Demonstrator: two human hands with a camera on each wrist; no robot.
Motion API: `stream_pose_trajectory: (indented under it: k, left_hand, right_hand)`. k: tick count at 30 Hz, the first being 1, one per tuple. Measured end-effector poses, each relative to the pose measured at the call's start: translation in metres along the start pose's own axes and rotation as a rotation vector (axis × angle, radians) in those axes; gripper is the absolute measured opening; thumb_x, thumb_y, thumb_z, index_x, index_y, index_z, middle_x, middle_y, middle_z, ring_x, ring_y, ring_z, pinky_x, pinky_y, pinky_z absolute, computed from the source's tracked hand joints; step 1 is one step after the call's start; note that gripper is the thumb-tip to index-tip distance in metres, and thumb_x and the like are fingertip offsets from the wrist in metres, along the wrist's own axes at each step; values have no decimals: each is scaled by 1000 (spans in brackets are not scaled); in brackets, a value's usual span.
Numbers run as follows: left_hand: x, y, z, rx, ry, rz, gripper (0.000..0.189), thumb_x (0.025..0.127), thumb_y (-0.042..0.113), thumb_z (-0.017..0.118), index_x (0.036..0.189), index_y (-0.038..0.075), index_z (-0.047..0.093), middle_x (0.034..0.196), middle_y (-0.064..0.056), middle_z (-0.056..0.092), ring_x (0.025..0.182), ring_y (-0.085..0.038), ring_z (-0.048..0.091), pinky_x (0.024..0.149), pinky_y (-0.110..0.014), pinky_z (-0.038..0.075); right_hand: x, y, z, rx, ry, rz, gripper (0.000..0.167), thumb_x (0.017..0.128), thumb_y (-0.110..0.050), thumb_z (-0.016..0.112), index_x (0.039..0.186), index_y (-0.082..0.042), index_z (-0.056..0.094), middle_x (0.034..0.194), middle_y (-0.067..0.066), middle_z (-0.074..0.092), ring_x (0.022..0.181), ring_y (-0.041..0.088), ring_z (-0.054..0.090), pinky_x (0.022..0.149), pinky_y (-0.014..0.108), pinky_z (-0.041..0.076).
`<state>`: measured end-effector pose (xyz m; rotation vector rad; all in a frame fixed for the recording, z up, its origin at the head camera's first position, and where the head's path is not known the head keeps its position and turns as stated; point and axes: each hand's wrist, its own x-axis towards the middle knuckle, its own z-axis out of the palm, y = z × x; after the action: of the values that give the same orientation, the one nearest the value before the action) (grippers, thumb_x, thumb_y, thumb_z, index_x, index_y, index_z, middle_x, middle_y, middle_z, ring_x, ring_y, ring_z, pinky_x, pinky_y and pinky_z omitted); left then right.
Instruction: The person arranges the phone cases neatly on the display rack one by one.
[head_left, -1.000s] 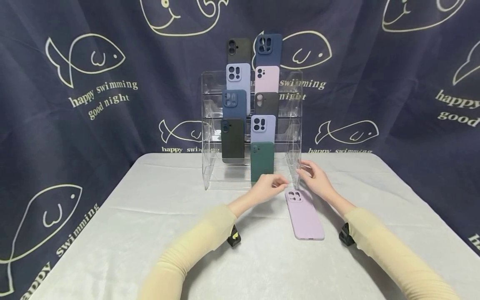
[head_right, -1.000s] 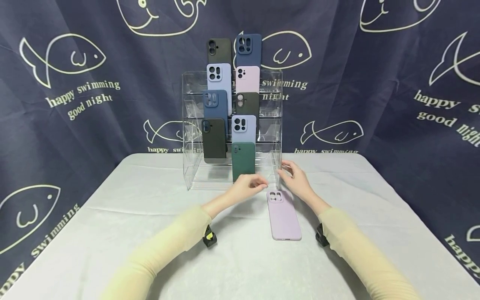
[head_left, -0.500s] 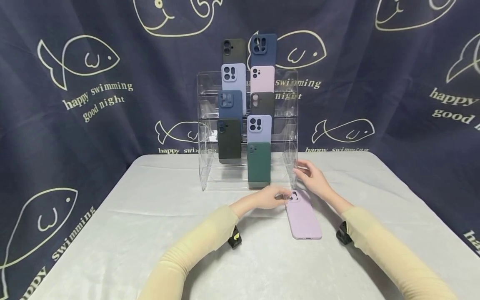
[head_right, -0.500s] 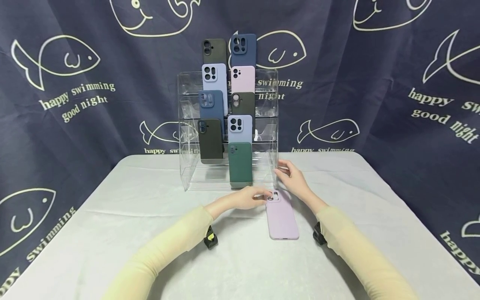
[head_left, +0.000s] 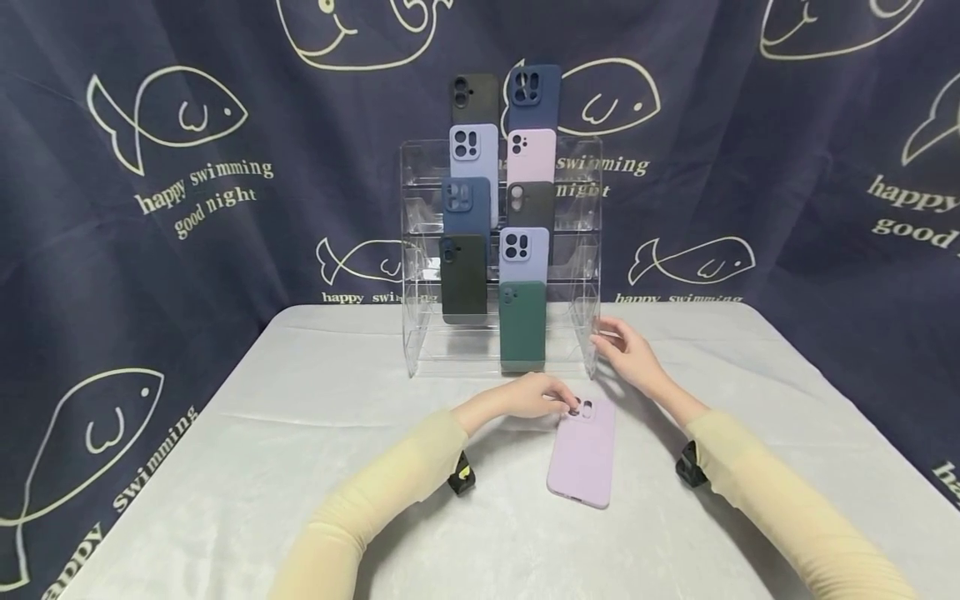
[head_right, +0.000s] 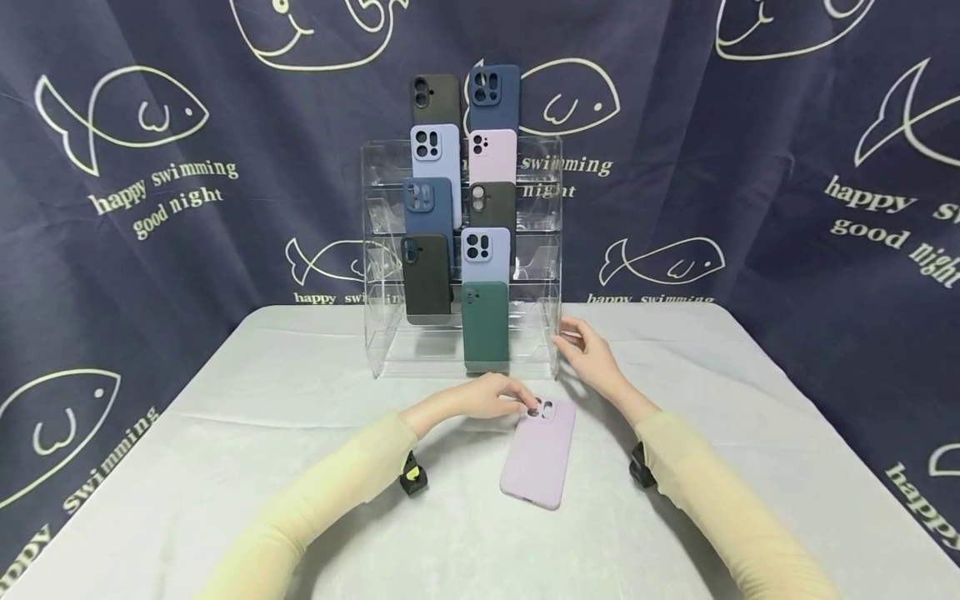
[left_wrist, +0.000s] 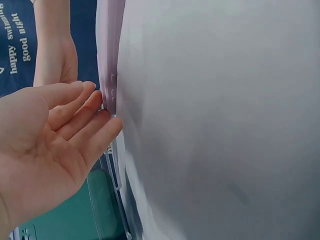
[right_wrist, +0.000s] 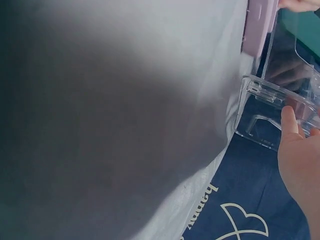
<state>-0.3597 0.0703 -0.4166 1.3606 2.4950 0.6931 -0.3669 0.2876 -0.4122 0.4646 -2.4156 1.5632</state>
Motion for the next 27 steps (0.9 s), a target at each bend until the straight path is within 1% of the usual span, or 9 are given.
stream_pose_trajectory:
  k: [4,7,9,11,13,15,17,22,27]
  left_hand:
    - [-4,-3,0,-14,0,7,20,94,14,56,109,11,69,116,-1,68,117,-15,57,102,-18,42]
    - [-4,-3,0,-43,25,-22,21,92,12,58,111,10,68,116,-3,67,113,-15,59,100,-19,44]
    - [-4,-1,0,-53,41,-58,24,92,13,58,115,10,66,118,-5,65,111,-16,61,97,-19,46]
    - [-3,1,1,-49,41,-93,28,92,13,59,119,8,63,120,-7,64,109,-17,61,96,-19,47]
    - [-2,2,2,-41,30,-126,32,92,14,58,123,7,60,122,-8,63,109,-19,61,95,-19,48]
    - [-1,1,3,-38,9,-136,34,93,15,58,125,5,59,121,-8,64,109,-18,61,94,-19,48]
    - [0,1,4,-53,-3,-142,34,92,14,59,124,4,59,120,-8,65,109,-19,61,92,-18,49]
    - [0,-1,3,-70,-20,-139,29,88,14,64,116,6,65,110,-6,69,99,-15,63,83,-14,49]
    - [0,-2,4,-96,-23,-159,29,84,17,69,111,6,67,105,-6,70,98,-14,64,84,-14,49]
  right_hand:
    - [-1,1,-1,-2,1,4,48,96,-13,53,135,9,37,136,30,44,118,44,49,85,6,47]
    - [-1,1,-2,-11,4,9,49,96,-15,54,136,8,37,136,29,44,118,40,51,85,6,47]
    - [-2,1,-2,-8,7,10,49,96,-16,54,136,7,38,136,28,44,115,31,55,86,7,48]
    - [-2,2,-2,3,7,8,49,95,-16,54,136,7,38,137,28,44,110,17,59,86,8,49]
    - [-2,2,-1,28,4,3,49,95,-14,55,136,7,38,137,28,44,103,3,58,86,9,49]
    - [-2,1,0,44,3,-3,49,95,-13,55,136,8,38,136,30,44,98,-6,55,86,10,49]
    - [-1,2,1,49,2,-2,49,95,-13,55,135,8,38,136,30,44,98,-8,54,86,9,49]
    - [-1,2,1,40,9,-2,49,95,-16,55,134,8,39,136,30,44,100,-8,55,85,8,49]
    - [-1,1,1,42,17,-18,47,96,-13,54,133,10,38,134,32,43,96,-10,55,84,7,49]
